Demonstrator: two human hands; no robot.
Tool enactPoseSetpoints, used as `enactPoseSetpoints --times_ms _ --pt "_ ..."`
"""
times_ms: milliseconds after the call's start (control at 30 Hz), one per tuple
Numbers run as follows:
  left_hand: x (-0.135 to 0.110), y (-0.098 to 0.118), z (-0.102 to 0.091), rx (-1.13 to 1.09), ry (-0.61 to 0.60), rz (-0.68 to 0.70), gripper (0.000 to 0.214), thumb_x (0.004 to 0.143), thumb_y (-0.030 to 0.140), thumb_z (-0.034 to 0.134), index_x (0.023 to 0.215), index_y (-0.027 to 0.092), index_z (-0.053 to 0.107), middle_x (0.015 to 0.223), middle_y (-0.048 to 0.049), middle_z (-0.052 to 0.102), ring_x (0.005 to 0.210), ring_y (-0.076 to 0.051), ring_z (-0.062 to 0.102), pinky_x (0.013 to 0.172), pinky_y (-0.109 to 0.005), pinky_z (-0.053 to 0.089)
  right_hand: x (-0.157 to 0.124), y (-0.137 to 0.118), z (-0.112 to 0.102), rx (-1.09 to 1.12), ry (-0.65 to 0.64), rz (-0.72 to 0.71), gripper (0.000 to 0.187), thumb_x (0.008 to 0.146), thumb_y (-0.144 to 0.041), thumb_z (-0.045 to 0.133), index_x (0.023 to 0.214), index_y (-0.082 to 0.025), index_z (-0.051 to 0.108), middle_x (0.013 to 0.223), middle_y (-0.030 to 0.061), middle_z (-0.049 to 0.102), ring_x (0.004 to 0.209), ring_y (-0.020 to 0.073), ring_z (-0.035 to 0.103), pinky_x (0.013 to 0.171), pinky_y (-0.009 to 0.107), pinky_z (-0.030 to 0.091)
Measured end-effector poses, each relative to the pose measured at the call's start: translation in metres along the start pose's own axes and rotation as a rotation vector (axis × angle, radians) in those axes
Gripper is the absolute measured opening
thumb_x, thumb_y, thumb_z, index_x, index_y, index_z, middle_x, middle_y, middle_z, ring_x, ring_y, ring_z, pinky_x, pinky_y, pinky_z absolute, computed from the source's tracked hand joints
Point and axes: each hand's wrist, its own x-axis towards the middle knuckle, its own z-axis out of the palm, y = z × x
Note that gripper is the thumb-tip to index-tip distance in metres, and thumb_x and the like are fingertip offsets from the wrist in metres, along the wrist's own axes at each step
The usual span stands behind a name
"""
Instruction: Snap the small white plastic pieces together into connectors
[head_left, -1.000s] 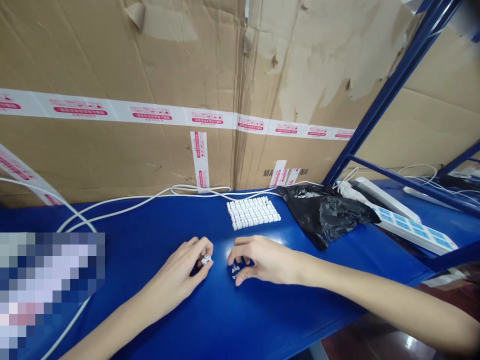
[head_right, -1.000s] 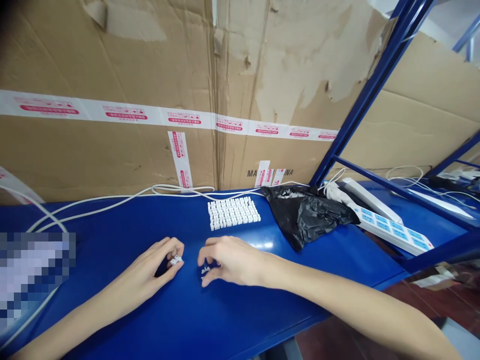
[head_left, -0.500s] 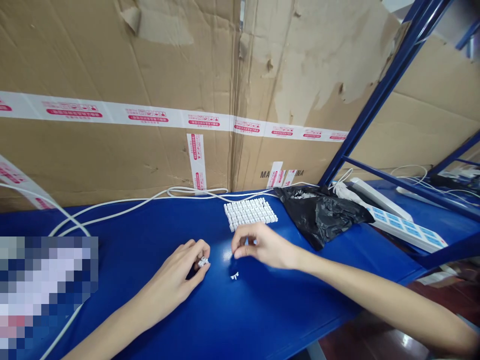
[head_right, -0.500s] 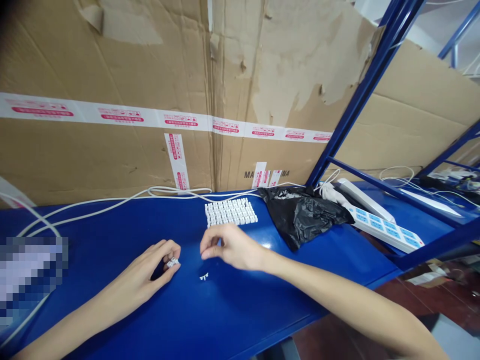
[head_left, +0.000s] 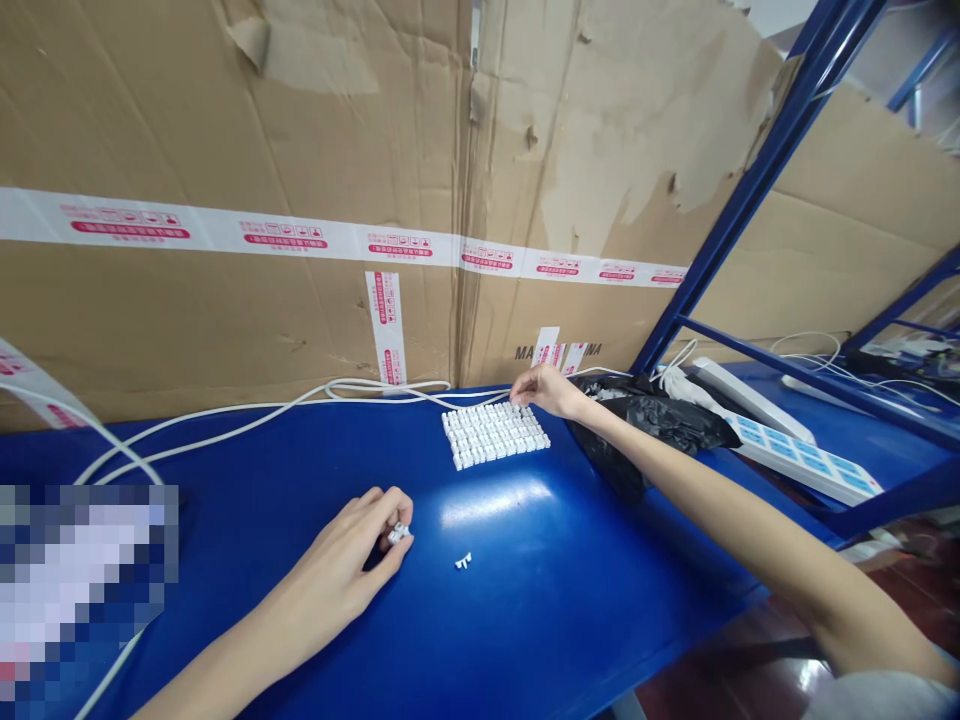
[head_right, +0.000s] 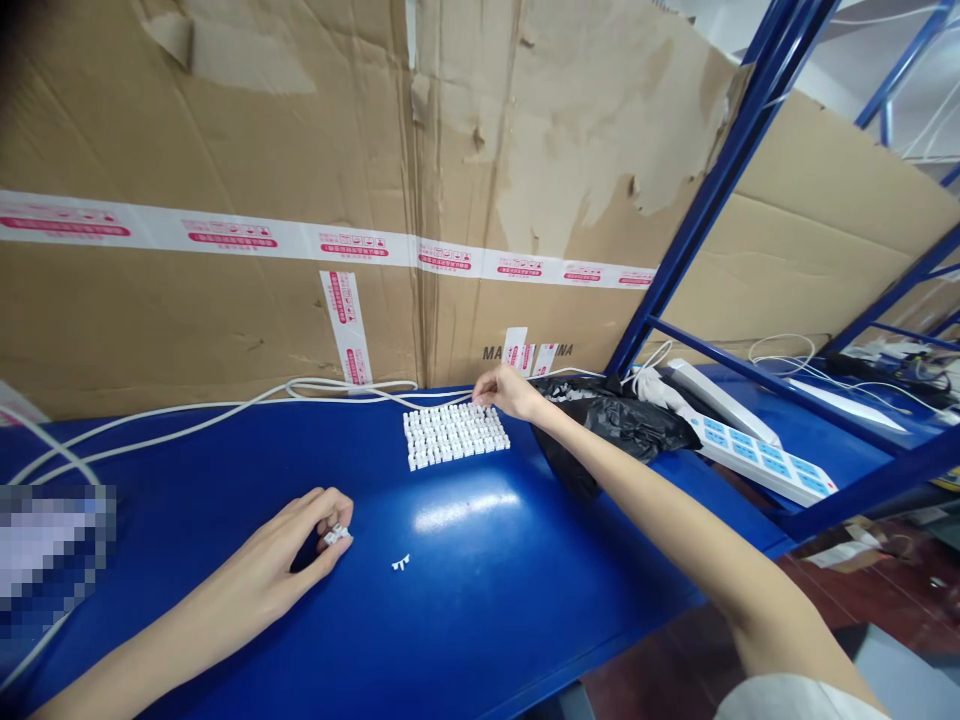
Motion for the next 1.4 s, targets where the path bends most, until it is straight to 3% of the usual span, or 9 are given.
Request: enactPoseSetpoints --times_ms 233,600,967,1400 --pt "0.001 0.003 -0.002 -0.01 -0.016 -0.008 0.019 0.1 0.034 0.041 0.084 0.024 0.046 0.076 0.0015 0.052 0.071 -0.019 0.05 0.071 -0.031 0.042 0.005 0.002 -0.003 -0.078 -0.057 -0.069 0.005 0.075 -0.015 0.075 0.07 -0.016 0.076 0.072 0.0053 0.074 0.069 0.0166 0.068 0.07 0.028 0.052" --pt "0.001 0.001 -0.001 -0.001 -0.029 -0.016 0.021 0.102 0.035 0.038 0.086 0.024 0.046 0.078 0.0009 0.051 0.071 -0.019 0.05 0.068 -0.03 0.04 0.006 0.011 0.001 -0.131 -0.093 -0.121 0.012 0.079 -0.026 0.077 0.073 -0.016 0.078 0.075 0.007 0.074 0.073 0.0185 0.067 0.072 0.029 0.052" --pt "0.002 0.001 -0.001 0.0 -0.037 -0.027 0.023 0.102 0.038 0.037 0.085 0.024 0.045 0.078 0.001 0.052 0.071 -0.019 0.051 0.067 -0.03 0.039 0.003 0.017 0.003 -0.104 -0.062 -0.124 0.015 0.082 -0.029 0.076 0.076 -0.015 0.078 0.078 0.0077 0.073 0.075 0.0185 0.066 0.072 0.029 0.052" --pt "0.001 0.002 -0.002 -0.006 -0.06 -0.054 0.024 0.102 0.038 0.036 0.086 0.024 0.045 0.079 0.0007 0.052 0.073 -0.019 0.051 0.069 -0.031 0.04 0.002 0.014 0.003 -0.157 -0.04 -0.115 0.005 0.079 -0.018 0.074 0.075 -0.016 0.077 0.078 0.0059 0.075 0.073 0.0183 0.067 0.072 0.03 0.05"
